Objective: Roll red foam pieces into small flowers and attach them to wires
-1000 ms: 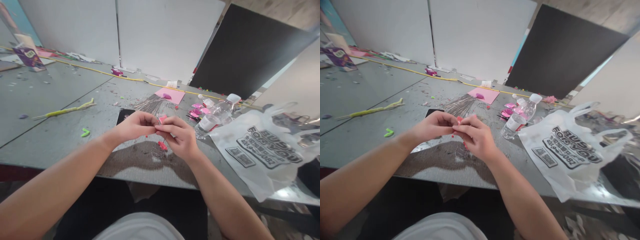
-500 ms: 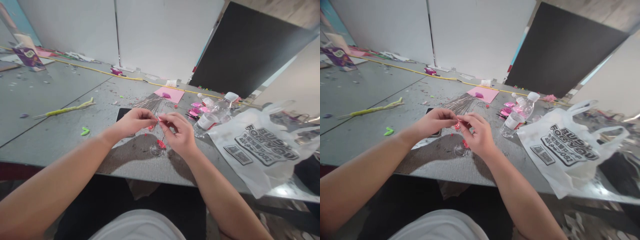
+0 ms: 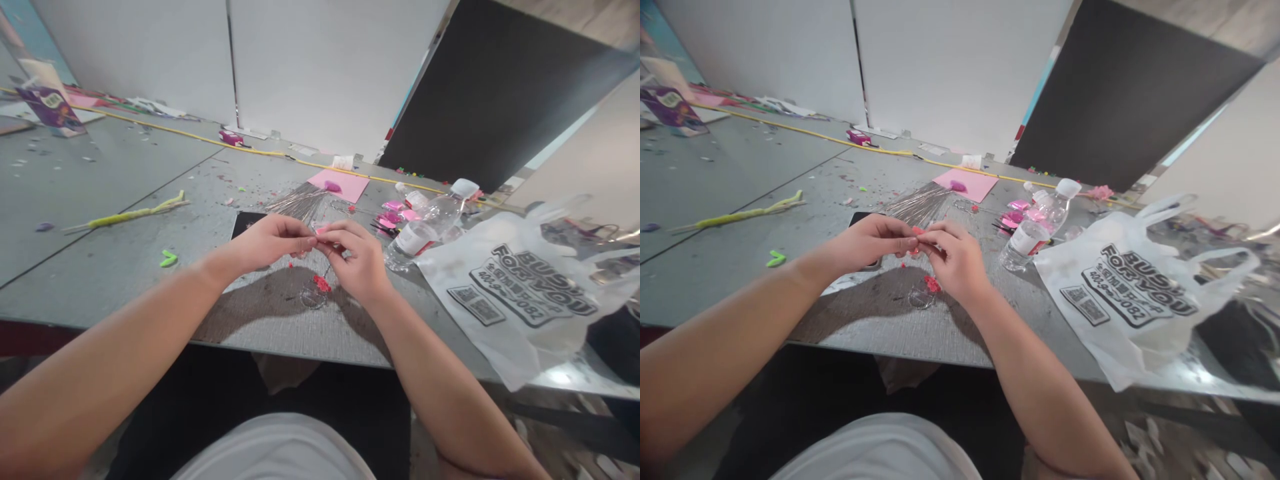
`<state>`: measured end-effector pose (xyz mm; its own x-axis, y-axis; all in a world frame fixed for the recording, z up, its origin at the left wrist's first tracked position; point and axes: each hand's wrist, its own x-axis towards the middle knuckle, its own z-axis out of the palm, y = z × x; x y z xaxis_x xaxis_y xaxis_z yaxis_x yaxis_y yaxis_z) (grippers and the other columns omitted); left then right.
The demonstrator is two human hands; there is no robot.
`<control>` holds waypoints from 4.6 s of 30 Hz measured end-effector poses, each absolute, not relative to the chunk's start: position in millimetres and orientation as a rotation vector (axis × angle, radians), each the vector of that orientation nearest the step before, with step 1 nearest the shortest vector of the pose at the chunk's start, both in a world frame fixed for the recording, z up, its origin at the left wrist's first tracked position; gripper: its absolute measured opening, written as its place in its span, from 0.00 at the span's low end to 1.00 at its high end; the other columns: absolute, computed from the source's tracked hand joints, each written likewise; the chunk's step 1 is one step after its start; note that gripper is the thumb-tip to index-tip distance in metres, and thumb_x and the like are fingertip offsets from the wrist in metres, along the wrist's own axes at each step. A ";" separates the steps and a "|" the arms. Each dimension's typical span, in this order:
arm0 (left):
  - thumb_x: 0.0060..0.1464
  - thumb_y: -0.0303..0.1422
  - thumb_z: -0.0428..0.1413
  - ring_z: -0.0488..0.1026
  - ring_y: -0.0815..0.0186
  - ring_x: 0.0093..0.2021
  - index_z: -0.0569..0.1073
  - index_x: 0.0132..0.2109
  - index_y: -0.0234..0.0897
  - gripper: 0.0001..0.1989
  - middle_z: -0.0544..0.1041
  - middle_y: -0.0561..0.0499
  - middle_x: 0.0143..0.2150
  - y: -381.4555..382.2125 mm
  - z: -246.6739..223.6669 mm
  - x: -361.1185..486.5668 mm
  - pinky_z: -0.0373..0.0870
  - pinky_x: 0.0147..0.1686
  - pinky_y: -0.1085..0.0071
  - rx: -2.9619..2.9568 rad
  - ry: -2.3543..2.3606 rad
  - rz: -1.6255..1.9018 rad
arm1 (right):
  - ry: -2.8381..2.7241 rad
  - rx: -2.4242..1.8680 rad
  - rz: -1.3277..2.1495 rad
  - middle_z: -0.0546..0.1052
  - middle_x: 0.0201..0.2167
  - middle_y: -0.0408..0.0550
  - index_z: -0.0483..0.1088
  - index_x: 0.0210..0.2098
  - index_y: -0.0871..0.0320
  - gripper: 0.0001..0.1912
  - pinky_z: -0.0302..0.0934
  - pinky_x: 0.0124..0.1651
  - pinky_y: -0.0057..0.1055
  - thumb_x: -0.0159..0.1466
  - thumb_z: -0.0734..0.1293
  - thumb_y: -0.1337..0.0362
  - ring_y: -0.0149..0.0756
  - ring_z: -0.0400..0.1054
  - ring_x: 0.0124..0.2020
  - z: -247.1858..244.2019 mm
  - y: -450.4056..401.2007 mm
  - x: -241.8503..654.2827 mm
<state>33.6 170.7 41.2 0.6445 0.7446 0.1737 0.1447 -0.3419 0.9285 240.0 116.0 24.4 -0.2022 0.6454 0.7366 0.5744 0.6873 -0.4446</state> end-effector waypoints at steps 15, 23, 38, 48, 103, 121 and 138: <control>0.56 0.43 0.66 0.66 0.71 0.30 0.83 0.34 0.36 0.13 0.76 0.53 0.29 173.0 41.1 29.4 0.59 0.31 0.72 1.766 0.818 0.700 | -2.085 -1.029 0.173 0.79 0.43 0.53 0.72 0.40 0.55 0.05 0.69 0.40 0.35 0.72 0.64 0.64 0.41 0.73 0.45 27.2 123.9 248.6; 0.57 0.34 0.61 0.70 0.70 0.29 0.78 0.34 0.34 0.07 0.76 0.51 0.28 180.3 37.2 37.8 0.64 0.32 0.72 1.492 0.856 0.908 | -1.987 -1.246 0.246 0.80 0.31 0.45 0.75 0.31 0.56 0.06 0.66 0.38 0.32 0.59 0.70 0.74 0.34 0.73 0.32 12.3 152.2 237.2; 0.60 0.30 0.54 0.79 0.55 0.39 0.80 0.36 0.35 0.10 0.83 0.42 0.36 200.4 15.7 28.9 0.65 0.38 0.65 2.643 1.422 0.465 | -2.354 -1.196 0.214 0.82 0.34 0.46 0.78 0.36 0.56 0.06 0.62 0.43 0.31 0.64 0.72 0.74 0.35 0.73 0.36 -3.6 183.9 241.4; 0.63 0.27 0.54 0.80 0.56 0.44 0.82 0.38 0.35 0.11 0.85 0.43 0.42 191.5 21.2 32.7 0.67 0.43 0.66 2.779 1.206 0.282 | -2.417 -1.150 0.161 0.84 0.39 0.52 0.79 0.40 0.58 0.09 0.64 0.47 0.37 0.65 0.68 0.75 0.42 0.74 0.42 -9.1 176.9 242.4; 0.64 0.35 0.54 0.72 0.64 0.32 0.79 0.38 0.34 0.12 0.80 0.48 0.32 198.0 24.5 31.4 0.61 0.34 0.68 2.460 1.302 0.781 | -2.425 -1.122 0.197 0.82 0.48 0.51 0.80 0.40 0.54 0.03 0.66 0.58 0.43 0.67 0.73 0.67 0.43 0.73 0.51 -6.5 183.4 241.5; 0.61 0.41 0.59 0.73 0.66 0.30 0.77 0.38 0.35 0.12 0.80 0.49 0.33 190.2 28.4 36.1 0.63 0.30 0.70 2.041 1.111 0.677 | -2.139 -1.145 0.148 0.82 0.42 0.52 0.78 0.50 0.56 0.11 0.69 0.47 0.38 0.71 0.69 0.59 0.41 0.75 0.42 8.3 157.1 243.9; 0.58 0.52 0.61 0.68 0.68 0.28 0.84 0.46 0.39 0.22 0.81 0.50 0.34 188.1 36.8 23.3 0.61 0.29 0.70 2.022 1.098 0.575 | -2.123 -0.955 0.065 0.82 0.36 0.48 0.77 0.39 0.56 0.06 0.67 0.44 0.35 0.72 0.68 0.64 0.38 0.74 0.38 5.0 155.5 246.7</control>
